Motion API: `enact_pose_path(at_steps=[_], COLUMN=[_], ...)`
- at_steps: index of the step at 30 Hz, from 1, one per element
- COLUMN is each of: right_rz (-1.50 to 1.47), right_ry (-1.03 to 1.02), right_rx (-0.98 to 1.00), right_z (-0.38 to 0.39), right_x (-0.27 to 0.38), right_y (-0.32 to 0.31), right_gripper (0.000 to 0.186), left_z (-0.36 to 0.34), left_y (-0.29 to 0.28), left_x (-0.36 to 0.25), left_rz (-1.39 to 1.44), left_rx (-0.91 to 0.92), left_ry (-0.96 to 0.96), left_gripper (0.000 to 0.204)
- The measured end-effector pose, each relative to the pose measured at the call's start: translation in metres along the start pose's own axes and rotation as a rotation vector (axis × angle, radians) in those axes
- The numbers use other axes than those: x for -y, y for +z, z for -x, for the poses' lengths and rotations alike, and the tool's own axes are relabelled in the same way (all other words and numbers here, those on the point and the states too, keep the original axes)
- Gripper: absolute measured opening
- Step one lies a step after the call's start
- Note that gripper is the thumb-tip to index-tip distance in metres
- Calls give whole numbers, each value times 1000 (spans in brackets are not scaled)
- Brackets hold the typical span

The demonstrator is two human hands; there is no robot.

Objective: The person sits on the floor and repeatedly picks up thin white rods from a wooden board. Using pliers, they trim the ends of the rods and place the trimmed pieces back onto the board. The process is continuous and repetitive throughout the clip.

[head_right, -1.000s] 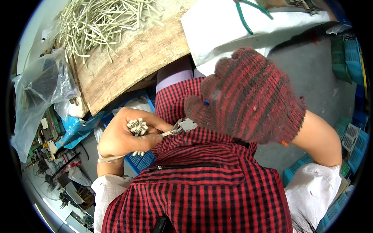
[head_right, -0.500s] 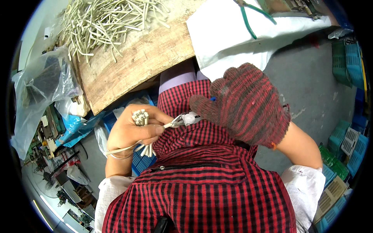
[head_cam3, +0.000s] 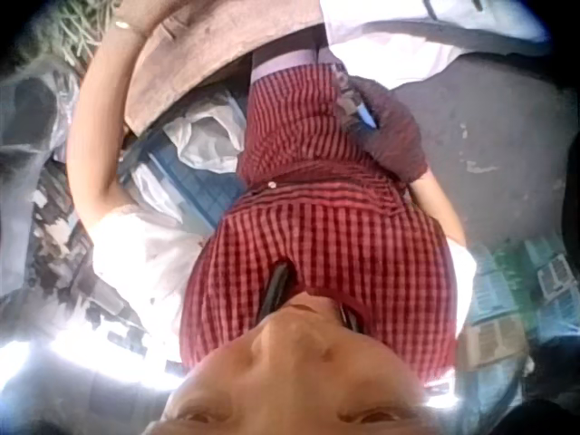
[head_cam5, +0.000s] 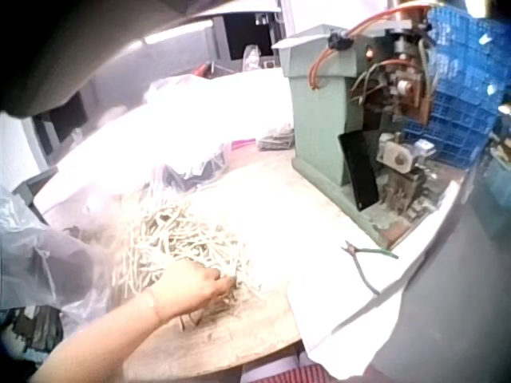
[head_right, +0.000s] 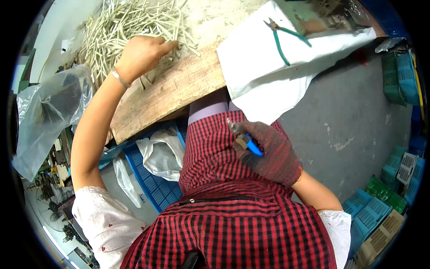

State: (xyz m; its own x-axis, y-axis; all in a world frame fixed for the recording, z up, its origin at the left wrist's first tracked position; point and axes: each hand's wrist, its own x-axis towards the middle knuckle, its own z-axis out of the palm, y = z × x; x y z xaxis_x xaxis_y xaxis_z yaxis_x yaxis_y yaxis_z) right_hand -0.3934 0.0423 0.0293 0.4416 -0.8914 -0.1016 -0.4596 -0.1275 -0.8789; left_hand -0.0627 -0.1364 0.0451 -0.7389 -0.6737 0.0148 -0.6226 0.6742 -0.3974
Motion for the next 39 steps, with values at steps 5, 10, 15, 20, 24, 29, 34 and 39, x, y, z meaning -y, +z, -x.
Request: enact_pose_path(at_steps=[5,10,15,20,24,29,34,39], right_rz=[15,-911,-1247,-794,29,390,486,512], right_ry=[127,426,478,309,-62,-271,-264,-262], right_rx=[19,89,427,355,205,78,44,21], right_z=[13,8,-10,-8,-14,-30,-36,-39], right_x=[-10,-30,-31,-21,0,34,49,48], right_y=[-3,7,12,14,7,-11,-16,-16], right_gripper=[42,58,74,76,67,60,59,59], left_z=[9,23,50,82,77,74,71,70], left_y=[20,-31,-105,-65,-51,-85,-92,-98], left_x=[-48,-78,-88,-210,-259,-209,-185,-170], left_rz=[108,411,1688,2615,2684,2500,2298,2334], left_rx=[-215,-462,-999,-188,-227,-357,-298,-241], left_ry=[117,-226,-713,-1243,-1423,-1105,-993,-1035], left_gripper=[39,38,13,19,24,32,31,27])
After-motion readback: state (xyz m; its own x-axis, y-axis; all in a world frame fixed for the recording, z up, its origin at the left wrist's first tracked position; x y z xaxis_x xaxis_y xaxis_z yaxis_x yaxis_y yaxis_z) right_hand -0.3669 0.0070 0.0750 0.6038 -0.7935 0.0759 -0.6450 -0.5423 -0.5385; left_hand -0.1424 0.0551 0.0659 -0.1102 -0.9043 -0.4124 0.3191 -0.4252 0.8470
